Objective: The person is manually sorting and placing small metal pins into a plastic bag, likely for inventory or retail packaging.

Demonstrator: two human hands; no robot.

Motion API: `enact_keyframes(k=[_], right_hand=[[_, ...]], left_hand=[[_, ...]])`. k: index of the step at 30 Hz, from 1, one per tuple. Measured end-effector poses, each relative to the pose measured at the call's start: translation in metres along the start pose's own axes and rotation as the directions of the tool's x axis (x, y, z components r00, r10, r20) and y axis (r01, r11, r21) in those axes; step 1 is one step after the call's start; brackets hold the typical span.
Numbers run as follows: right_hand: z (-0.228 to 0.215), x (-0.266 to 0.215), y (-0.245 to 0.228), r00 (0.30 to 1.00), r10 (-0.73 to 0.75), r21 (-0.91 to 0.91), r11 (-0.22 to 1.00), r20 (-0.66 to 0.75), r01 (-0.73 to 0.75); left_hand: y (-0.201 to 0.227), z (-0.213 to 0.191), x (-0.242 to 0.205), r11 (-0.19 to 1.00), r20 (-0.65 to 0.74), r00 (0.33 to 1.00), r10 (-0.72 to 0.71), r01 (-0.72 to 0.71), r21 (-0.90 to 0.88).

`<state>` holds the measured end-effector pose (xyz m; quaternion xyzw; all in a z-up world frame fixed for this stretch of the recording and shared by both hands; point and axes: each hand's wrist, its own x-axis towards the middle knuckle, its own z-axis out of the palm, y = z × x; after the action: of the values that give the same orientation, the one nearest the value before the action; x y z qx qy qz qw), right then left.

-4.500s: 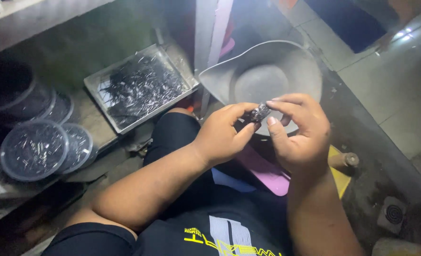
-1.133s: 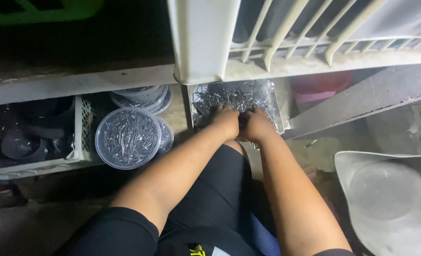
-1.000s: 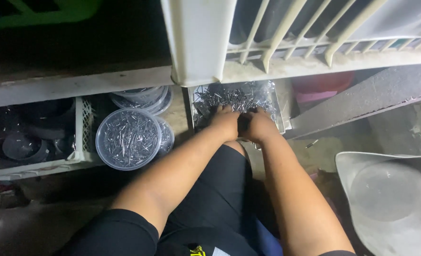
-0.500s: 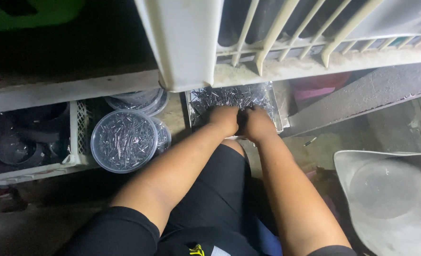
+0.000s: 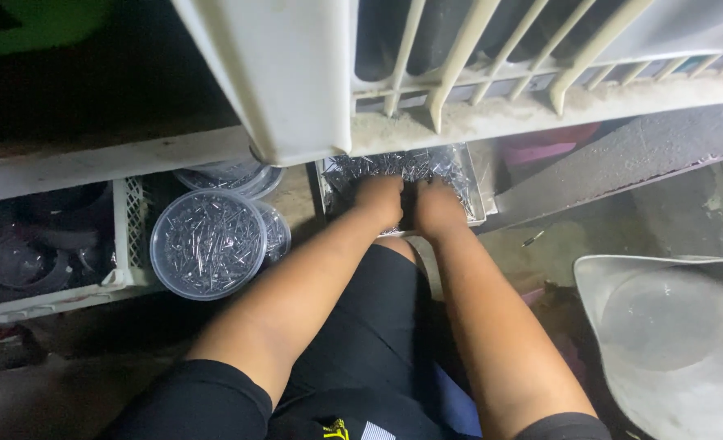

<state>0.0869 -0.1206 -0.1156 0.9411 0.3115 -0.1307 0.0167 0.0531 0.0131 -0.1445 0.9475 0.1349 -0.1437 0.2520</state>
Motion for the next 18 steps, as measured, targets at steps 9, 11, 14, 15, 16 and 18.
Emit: enact_keyframes(k=[9,11,14,15,16,18], right_hand=[[-0.015,-0.009,0.003,0.989,0.146,0.165,0.976,-0.027,-0.14],[-0.001,0.001,0.014,0.974,0.209,0.341,0.925,-0.088,-0.167],[0.006,0.012,0.021,0.928,0.341,0.555,0.806,-0.151,-0.206],[0.007,0.015,0.022,0.903,0.399,0.601,0.765,-0.159,-0.232],[0.007,0.016,0.023,0.903,0.4,0.602,0.764,-0.159,-0.232],[0.009,0.018,0.026,0.884,0.444,0.732,0.651,-0.15,-0.203]], left_hand=[[-0.018,0.005,0.01,0.957,-0.006,0.997,-0.081,0.076,-0.28],[-0.018,0.002,0.002,0.935,-0.06,0.993,-0.098,0.071,-0.347],[-0.018,0.0,0.003,0.875,-0.139,0.98,-0.14,0.057,-0.481],[-0.019,0.0,0.005,0.834,-0.162,0.973,-0.166,0.051,-0.55],[-0.017,-0.003,0.0,0.834,-0.162,0.973,-0.166,0.051,-0.549],[-0.013,-0.01,-0.009,0.753,-0.206,0.961,-0.182,0.002,-0.658]])
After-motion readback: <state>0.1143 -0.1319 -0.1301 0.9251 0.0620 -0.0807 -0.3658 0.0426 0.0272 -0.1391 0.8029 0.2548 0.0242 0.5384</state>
